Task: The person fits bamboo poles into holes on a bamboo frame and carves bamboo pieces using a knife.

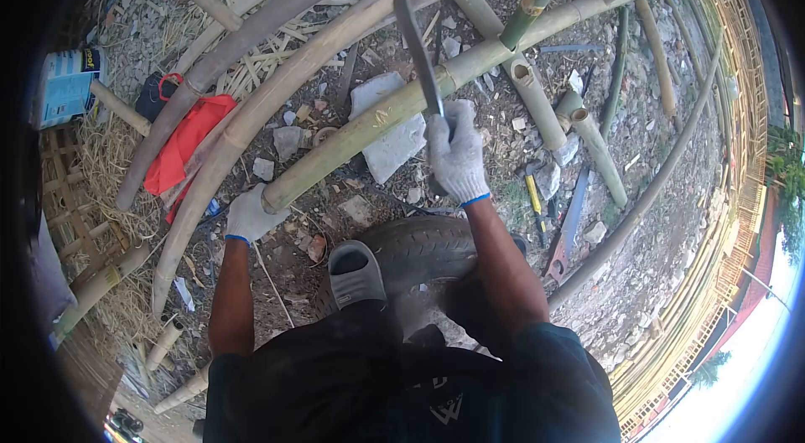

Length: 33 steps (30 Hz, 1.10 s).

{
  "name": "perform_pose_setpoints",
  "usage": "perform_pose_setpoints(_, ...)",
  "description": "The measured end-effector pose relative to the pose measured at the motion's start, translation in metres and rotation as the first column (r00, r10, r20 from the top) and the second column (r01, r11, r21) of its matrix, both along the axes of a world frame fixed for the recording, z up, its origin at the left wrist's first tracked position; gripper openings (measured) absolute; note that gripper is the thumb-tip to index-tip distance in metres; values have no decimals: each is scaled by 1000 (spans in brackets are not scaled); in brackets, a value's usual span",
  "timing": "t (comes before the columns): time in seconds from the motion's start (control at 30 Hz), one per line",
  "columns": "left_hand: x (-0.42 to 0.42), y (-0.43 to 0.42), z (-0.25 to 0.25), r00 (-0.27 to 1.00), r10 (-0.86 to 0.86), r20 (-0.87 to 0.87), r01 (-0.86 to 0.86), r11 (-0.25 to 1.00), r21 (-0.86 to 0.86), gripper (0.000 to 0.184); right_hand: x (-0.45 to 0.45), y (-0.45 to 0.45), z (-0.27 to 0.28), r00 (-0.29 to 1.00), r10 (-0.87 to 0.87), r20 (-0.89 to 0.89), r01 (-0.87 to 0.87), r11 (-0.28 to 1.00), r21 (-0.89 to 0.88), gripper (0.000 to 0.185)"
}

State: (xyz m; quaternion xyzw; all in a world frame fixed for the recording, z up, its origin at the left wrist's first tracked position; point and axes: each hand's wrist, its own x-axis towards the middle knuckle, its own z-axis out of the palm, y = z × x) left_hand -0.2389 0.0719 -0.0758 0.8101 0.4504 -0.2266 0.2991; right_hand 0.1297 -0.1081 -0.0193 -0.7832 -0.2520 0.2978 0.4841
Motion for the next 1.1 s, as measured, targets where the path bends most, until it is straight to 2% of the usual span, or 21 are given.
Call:
perform_pose_setpoints(0.1, 2, -4, -1, 1000, 3, -3, -3, 1000, -16, 61, 14, 12, 13, 986, -164, 23, 145, 924, 353, 19)
perform_pose_setpoints(0.17, 4, -2, 2, 1000, -1, -6, 1, 1000, -14, 61, 4, 3, -9, 981, -192, -3, 185, 940, 288, 23)
perform_pose_setpoints(0.2, 3, -3, 1, 1000, -1, -13, 1, 1000, -19, 62, -1, -10, -53, 945, 81, 317, -96, 995, 31, 25)
perform_pose_setpoints(0.23, 1, -4, -2, 1000, -1, -14, 0, 1000, -20, 62, -6, -23, -97, 739, 349, 577, -275, 937, -215, 28)
perform_pose_setpoints(0.3, 0, 2, -4, 1000, -6, 12, 6, 1000, 12, 63, 4, -29, -88, 717, 377, 586, -230, 922, -313, 28)
perform_pose_setpoints(0.4, -6, -4, -8, 999, -13, 32, 13, 1000, 23, 63, 20, -4, -7, 999, 17, -36, -20, 995, -95, 30)
perform_pose_setpoints(0.43, -3, -3, -5, 1000, -6, 20, 6, 1000, 8, 63, 24, 10, 23, 995, -97, -19, 98, 994, 41, 32)
perform_pose_setpoints(0.5, 0, -4, -4, 1000, 9, 1, -9, 1000, -11, 62, 26, 25, 13, 865, -293, -407, 469, 761, 448, 32)
perform_pose_setpoints(0.53, 2, -3, -3, 1000, 20, -7, -20, 1000, -16, 62, 9, 23, 2, 911, -351, -217, 412, 778, 474, 28)
perform_pose_setpoints(0.57, 3, -3, 1, 999, 30, -13, -30, 999, -22, 62, -3, 5, -31, 965, -261, 6, 259, 961, 98, 28)
perform_pose_setpoints(0.6, 1, -4, -1, 1000, 17, 12, -17, 1000, -10, 63, -4, -17, -78, 956, 49, 288, -41, 999, -31, 29)
perform_pose_setpoints(0.63, -6, -8, -6, 999, 4, 36, -4, 1000, 1, 64, 0, -31, -105, 786, 368, 496, -284, 929, -238, 30)
perform_pose_setpoints(0.7, 1, 6, -13, 998, 11, 62, -14, 999, 41, 65, 24, -19, -75, 706, 338, 623, -266, 941, -209, 34)
perform_pose_setpoints(0.73, 0, 4, -11, 999, 7, 38, -7, 1000, 22, 64, 25, -8, -35, 964, 169, 206, -138, 978, -158, 33)
perform_pose_setpoints(0.77, -3, -2, -7, 1000, -4, 6, 5, 1000, -11, 63, 27, 6, 5, 999, -10, 51, 13, 997, -71, 33)
perform_pose_setpoints(0.9, 4, -2, 2, 1000, 14, 1, -14, 999, -29, 63, 14, 26, 7, 918, -392, -63, 382, 827, 413, 34)
perform_pose_setpoints(0.93, 4, -2, 3, 1000, 20, -23, -21, 1000, -19, 62, -2, 8, -28, 967, -253, 42, 249, 964, 89, 32)
perform_pose_setpoints(0.97, 0, -3, 3, 1000, 14, -2, -14, 1000, -16, 63, -1, -18, -80, 881, 357, 309, -231, 897, -378, 31)
perform_pose_setpoints(1.0, -6, -4, 0, 1000, 6, 23, -6, 1000, -10, 63, 0, -25, -85, 945, 303, 126, -253, 917, -309, 35)
perform_pose_setpoints(1.03, 1, 0, -1, 998, 12, 55, -12, 1000, 0, 63, 15, -17, -67, 879, 423, 222, -306, 855, -418, 33)
perform_pose_setpoints(1.1, -2, -2, 2, 999, 15, -29, -17, 998, -61, 62, 30, -9, -34, 930, 268, 250, -170, 919, -356, 33)
